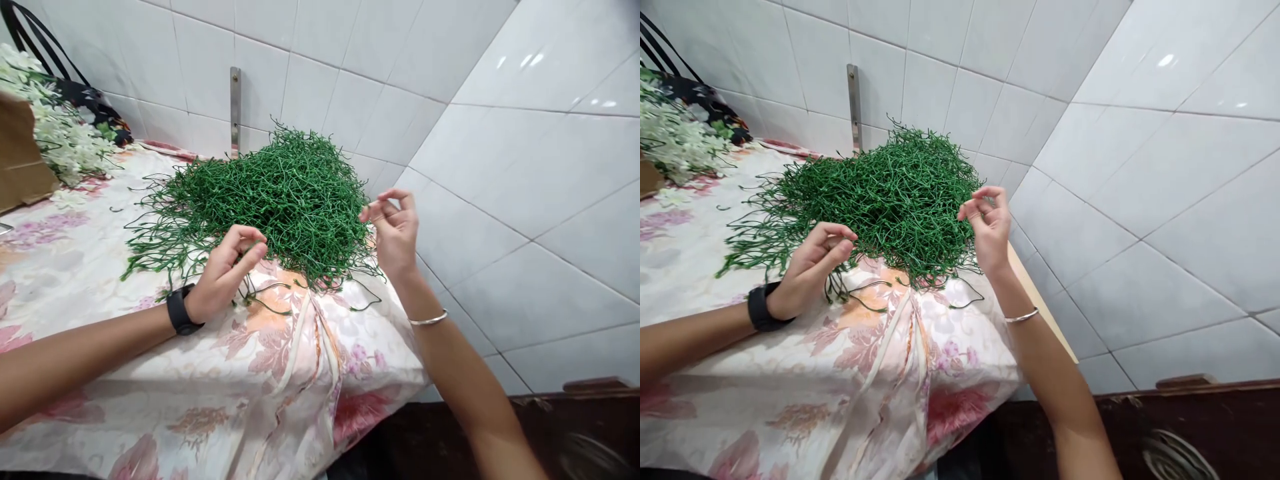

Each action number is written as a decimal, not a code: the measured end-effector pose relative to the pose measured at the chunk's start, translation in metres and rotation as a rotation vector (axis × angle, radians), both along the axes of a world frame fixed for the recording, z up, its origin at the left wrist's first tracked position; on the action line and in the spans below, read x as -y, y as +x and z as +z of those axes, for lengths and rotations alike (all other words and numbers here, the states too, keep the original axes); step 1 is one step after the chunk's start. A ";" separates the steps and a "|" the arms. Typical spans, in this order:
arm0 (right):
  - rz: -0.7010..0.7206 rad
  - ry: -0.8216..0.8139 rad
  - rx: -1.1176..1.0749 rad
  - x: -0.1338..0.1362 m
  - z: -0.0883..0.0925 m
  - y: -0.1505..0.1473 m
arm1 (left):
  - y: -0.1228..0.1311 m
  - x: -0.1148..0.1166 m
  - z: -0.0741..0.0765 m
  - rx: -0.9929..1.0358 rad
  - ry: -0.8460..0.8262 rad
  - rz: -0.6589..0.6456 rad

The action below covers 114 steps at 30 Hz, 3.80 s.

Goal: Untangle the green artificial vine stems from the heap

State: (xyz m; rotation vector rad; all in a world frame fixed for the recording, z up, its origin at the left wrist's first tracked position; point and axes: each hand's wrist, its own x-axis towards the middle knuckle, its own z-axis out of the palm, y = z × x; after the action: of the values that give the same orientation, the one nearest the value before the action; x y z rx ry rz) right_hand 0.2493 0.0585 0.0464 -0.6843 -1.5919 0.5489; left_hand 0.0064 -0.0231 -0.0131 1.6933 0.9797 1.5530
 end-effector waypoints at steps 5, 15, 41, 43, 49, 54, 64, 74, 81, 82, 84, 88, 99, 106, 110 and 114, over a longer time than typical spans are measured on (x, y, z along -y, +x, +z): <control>-0.112 0.044 0.453 0.009 -0.020 -0.018 | 0.002 0.000 0.002 -0.118 0.014 -0.087; -0.251 0.267 0.755 0.044 -0.014 -0.043 | 0.004 -0.001 0.005 -0.238 0.067 -0.094; 0.015 0.406 0.763 0.056 -0.028 -0.054 | 0.005 0.001 0.004 -0.101 0.163 -0.231; 0.049 0.419 0.799 0.057 -0.026 -0.053 | 0.005 0.000 0.003 -0.097 0.162 -0.247; 0.062 0.420 0.822 0.060 -0.024 -0.053 | 0.005 0.001 0.004 -0.147 0.181 -0.248; 0.174 0.301 0.875 0.062 -0.027 -0.056 | 0.004 0.003 0.004 -0.210 0.212 -0.196; 0.125 0.282 0.781 0.058 -0.031 -0.054 | 0.003 0.005 0.008 -0.307 0.220 -0.147; 0.048 0.460 0.617 0.062 -0.032 -0.054 | 0.002 0.006 0.013 -0.627 0.147 -0.100; 0.042 0.530 0.657 0.054 -0.028 -0.049 | 0.002 0.005 0.012 -0.701 0.187 -0.087; 0.036 0.570 0.682 0.052 -0.027 -0.048 | 0.002 0.006 0.012 -0.708 0.193 -0.085; 0.018 0.650 0.737 0.049 -0.025 -0.046 | 0.002 0.007 0.012 -0.729 0.194 -0.092; -0.009 0.729 0.814 0.050 -0.019 -0.045 | 0.002 0.008 0.014 -0.734 0.183 -0.116; 0.003 0.809 0.793 0.055 -0.012 -0.043 | 0.003 0.010 0.014 -0.630 0.244 -0.119; 0.495 -0.042 0.438 0.074 -0.005 -0.045 | 0.000 0.012 0.011 -0.659 0.384 -0.159; 0.743 -0.477 0.101 0.073 -0.005 -0.048 | 0.002 0.013 0.009 -0.629 0.400 -0.169; 0.770 -0.624 -0.062 0.072 -0.006 -0.051 | 0.004 0.015 0.006 -0.605 0.431 -0.137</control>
State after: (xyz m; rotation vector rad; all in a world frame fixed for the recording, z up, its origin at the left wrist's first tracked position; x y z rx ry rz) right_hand 0.1982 -0.0132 0.0406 -0.4660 -1.5994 1.6616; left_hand 0.0101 -0.0378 -0.0067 2.5698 0.8100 1.2364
